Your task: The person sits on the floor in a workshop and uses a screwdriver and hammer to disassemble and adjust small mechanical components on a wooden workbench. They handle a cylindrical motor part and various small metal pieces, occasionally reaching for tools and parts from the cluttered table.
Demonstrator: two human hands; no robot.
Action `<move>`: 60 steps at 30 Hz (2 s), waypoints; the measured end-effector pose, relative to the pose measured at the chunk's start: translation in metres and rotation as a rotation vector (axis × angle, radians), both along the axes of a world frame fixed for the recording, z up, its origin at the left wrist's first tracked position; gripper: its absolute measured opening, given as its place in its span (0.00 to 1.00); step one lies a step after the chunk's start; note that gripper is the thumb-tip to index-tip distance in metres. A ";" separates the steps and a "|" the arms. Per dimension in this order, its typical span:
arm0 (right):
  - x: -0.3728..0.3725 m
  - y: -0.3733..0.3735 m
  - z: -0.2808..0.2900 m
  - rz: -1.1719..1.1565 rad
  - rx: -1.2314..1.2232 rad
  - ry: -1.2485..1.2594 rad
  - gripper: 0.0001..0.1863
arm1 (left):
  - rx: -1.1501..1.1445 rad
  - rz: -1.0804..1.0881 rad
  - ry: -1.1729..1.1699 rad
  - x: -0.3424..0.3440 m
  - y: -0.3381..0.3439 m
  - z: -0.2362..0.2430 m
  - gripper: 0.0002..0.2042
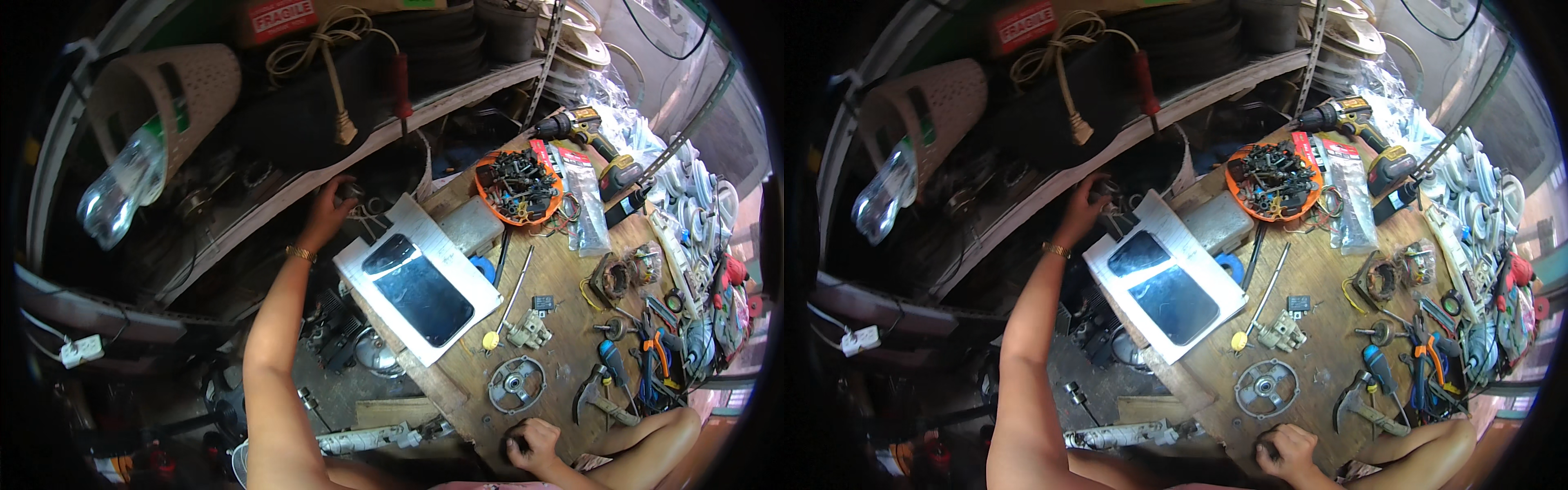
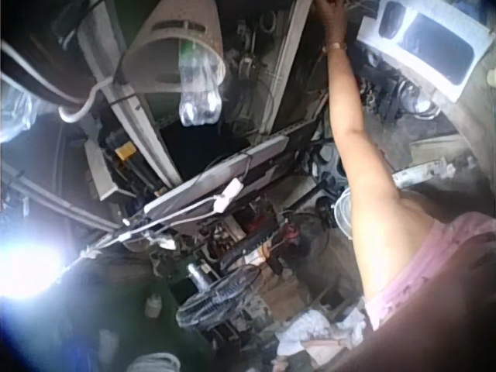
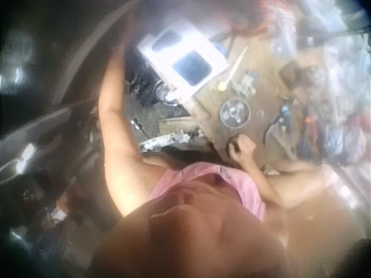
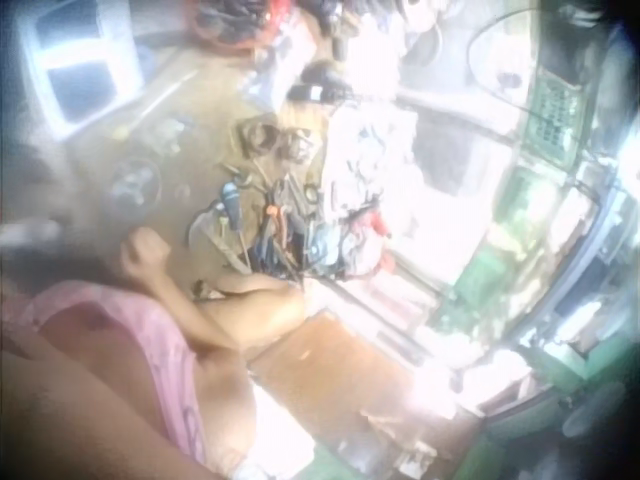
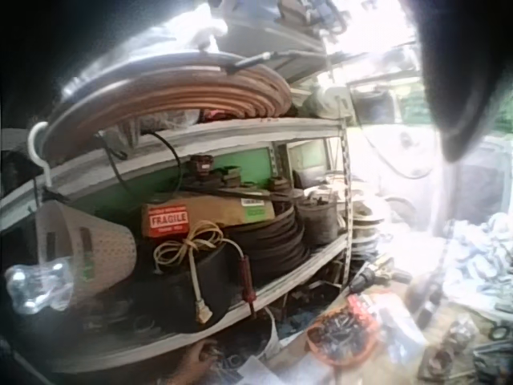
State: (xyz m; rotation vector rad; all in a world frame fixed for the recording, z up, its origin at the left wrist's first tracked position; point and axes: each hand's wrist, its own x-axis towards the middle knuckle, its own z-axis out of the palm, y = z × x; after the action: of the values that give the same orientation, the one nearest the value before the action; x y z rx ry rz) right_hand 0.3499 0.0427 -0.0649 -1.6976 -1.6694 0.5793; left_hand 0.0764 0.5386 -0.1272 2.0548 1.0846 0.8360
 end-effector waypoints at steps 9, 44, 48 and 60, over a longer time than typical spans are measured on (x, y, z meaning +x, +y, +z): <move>-0.004 -0.012 0.001 -0.058 -0.029 0.030 0.05 | -0.106 0.628 -0.491 -0.057 -0.150 0.035 0.14; 0.215 -0.036 0.134 0.004 0.143 1.765 0.23 | 0.196 -0.030 0.249 0.408 -0.353 0.128 0.47; 0.226 -0.033 0.133 0.016 0.130 1.828 0.24 | 0.087 0.003 0.470 0.458 -0.335 0.121 0.55; 0.262 -0.033 0.129 -0.078 0.259 1.911 0.23 | 0.156 -0.085 -0.312 0.431 -0.340 0.152 0.39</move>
State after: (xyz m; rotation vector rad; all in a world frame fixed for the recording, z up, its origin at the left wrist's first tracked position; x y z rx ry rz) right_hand 0.6116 0.0097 0.0643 -0.3744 -0.1981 1.2363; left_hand 0.5073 0.1986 0.0252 1.9935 0.7773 1.1821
